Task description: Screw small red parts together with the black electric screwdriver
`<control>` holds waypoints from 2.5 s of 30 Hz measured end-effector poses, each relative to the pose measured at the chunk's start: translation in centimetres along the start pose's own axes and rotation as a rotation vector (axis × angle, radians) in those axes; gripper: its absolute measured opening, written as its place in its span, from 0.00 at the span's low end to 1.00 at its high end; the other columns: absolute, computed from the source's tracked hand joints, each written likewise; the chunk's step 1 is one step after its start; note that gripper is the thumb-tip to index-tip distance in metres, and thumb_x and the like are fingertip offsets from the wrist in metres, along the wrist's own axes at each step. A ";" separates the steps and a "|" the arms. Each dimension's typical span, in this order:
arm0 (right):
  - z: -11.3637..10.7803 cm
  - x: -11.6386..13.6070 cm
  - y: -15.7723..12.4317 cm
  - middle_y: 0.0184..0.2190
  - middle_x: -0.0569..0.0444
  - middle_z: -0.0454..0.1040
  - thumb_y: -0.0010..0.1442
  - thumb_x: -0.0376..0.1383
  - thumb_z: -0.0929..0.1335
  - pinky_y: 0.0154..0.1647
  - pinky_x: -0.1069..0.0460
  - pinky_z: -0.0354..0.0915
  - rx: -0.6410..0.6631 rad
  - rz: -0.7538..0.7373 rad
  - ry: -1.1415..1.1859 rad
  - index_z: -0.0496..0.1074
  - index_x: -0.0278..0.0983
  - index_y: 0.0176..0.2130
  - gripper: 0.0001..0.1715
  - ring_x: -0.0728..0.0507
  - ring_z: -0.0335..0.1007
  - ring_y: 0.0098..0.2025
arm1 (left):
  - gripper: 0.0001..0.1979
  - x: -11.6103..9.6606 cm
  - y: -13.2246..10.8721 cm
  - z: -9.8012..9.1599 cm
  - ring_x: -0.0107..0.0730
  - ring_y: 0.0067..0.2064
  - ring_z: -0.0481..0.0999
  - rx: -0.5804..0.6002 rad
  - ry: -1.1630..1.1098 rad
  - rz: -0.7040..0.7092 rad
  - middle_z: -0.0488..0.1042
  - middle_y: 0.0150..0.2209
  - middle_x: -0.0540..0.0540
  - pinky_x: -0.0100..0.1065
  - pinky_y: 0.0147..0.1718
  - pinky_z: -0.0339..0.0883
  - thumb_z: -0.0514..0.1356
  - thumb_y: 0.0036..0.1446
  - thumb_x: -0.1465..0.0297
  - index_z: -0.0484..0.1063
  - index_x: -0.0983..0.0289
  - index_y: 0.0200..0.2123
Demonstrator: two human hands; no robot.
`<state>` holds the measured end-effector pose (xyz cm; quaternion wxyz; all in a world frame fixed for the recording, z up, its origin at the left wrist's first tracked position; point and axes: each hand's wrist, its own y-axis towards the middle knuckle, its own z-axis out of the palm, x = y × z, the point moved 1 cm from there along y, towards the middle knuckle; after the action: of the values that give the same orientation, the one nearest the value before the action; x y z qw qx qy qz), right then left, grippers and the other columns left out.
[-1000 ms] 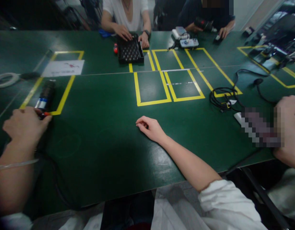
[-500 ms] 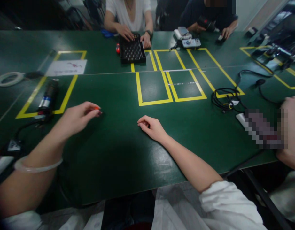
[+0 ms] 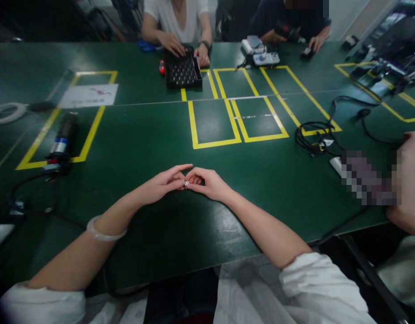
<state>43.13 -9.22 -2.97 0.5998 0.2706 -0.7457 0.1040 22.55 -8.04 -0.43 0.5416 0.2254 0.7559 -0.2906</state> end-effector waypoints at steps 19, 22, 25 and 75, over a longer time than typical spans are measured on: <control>0.1 0.0 0.0 0.30 0.57 0.74 0.59 0.41 0.73 0.33 0.53 0.66 -0.082 0.028 -0.035 0.72 0.37 0.40 0.12 0.49 0.69 0.30 | 0.16 0.1 0.2 0.2 0.32 0.38 0.75 -0.054 -0.117 -0.052 0.76 0.36 0.56 0.37 0.41 0.69 0.62 0.59 0.58 0.71 0.67 0.40; 0.1 0.0 0.0 0.30 0.57 0.74 0.60 0.40 0.72 0.33 0.53 0.67 -0.080 0.027 -0.020 0.71 0.37 0.41 0.12 0.50 0.69 0.30 | 0.16 0.1 0.2 0.2 0.33 0.38 0.76 -0.064 -0.144 -0.047 0.77 0.36 0.57 0.37 0.41 0.69 0.62 0.59 0.59 0.70 0.67 0.41; 0.0 -0.2 0.1 0.32 0.56 0.76 0.62 0.41 0.71 0.35 0.53 0.67 -0.072 0.051 0.020 0.70 0.37 0.42 0.12 0.49 0.70 0.32 | 0.15 0.2 0.1 0.3 0.33 0.40 0.76 -0.082 -0.189 -0.045 0.77 0.37 0.57 0.36 0.42 0.69 0.64 0.58 0.62 0.68 0.66 0.41; -0.1 0.2 0.0 0.35 0.54 0.72 0.61 0.30 0.68 0.37 0.52 0.67 -0.144 -0.128 -0.225 0.70 0.38 0.39 0.05 0.47 0.69 0.36 | 0.10 0.0 -0.3 1.2 0.32 0.43 0.76 -0.345 0.272 0.259 0.73 0.42 0.56 0.37 0.47 0.74 0.62 0.59 0.69 0.69 0.64 0.44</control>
<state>43.15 -9.25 -2.73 0.5358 0.2838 -0.7950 -0.0194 23.24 -9.07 -0.65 0.4982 0.2615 0.8250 -0.0525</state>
